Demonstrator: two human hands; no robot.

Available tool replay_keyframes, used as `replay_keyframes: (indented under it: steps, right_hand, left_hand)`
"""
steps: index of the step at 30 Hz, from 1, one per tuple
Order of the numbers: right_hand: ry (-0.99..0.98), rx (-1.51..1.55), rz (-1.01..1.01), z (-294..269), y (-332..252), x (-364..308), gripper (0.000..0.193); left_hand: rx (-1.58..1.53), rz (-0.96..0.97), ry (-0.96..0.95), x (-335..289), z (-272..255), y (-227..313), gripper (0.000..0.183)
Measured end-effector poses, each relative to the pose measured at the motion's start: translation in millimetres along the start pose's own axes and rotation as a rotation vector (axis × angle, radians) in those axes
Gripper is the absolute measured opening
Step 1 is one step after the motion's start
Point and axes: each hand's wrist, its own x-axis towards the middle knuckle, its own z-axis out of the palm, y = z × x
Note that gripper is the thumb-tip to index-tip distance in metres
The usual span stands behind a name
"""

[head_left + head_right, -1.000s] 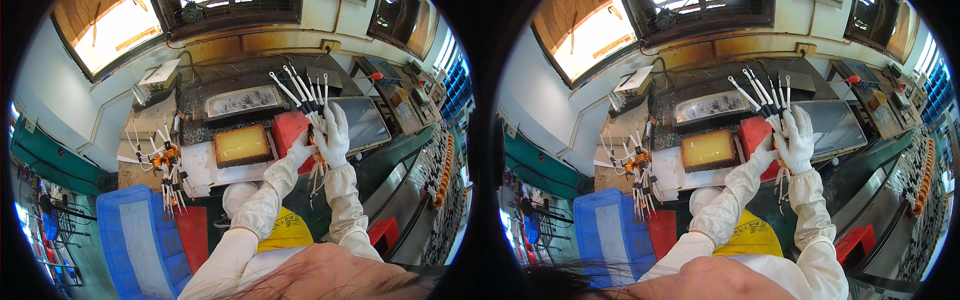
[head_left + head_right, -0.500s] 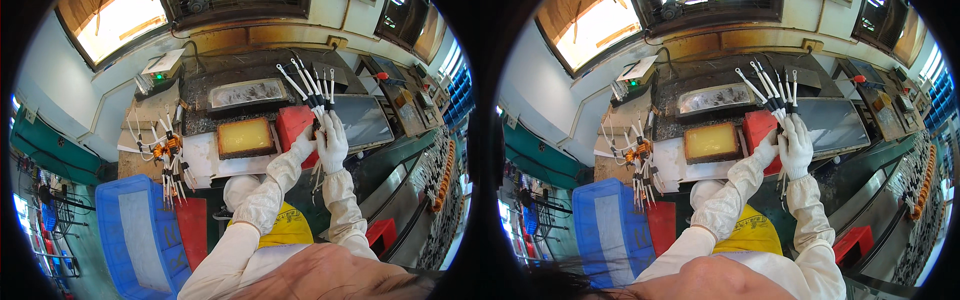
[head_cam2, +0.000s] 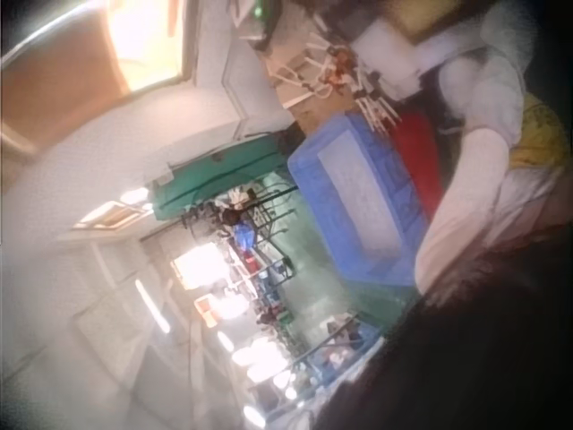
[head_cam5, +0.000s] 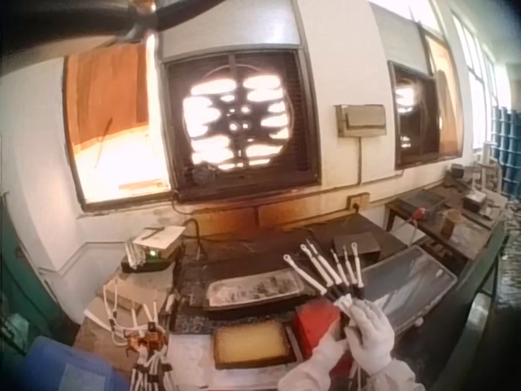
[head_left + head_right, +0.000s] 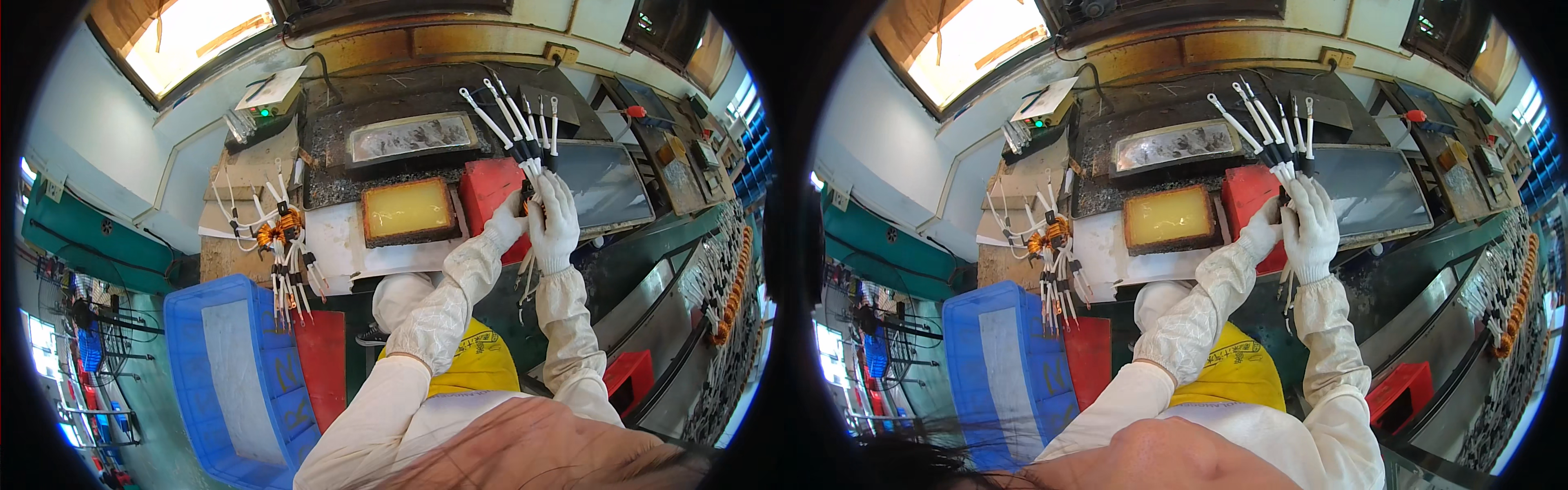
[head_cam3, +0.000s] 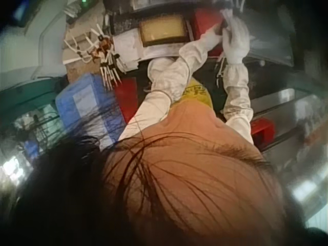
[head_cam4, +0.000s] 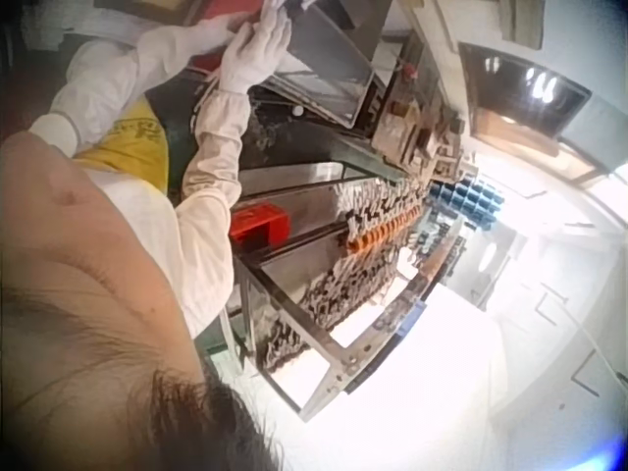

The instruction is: Dipping the wire leads of electrical components into a heated solder bath for tinning and organizing them on a tray.

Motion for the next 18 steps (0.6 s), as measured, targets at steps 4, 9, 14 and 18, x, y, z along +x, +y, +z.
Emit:
replay_keyframes:
  steps: [4,9,14,18]
  right_hand:
    - [0.018,0.041,0.056,-1.7,0.5,-3.9,0.045]
    - [0.077,0.072,0.105,3.2,-2.1,-9.1,0.045]
    - [0.125,0.119,0.246,11.2,1.3,-35.2,0.045]
    - [0.197,0.241,0.315,22.3,10.3,-54.4,0.048]
  left_hand:
    - [-0.059,-0.006,0.024,-3.8,5.0,6.7,0.057]
    - [-0.138,-0.024,-0.007,-4.9,5.4,14.7,0.062]
    - [-0.090,-0.033,0.008,-0.6,1.6,5.9,0.064]
    - [0.008,-0.077,0.020,-1.6,2.2,10.1,0.066]
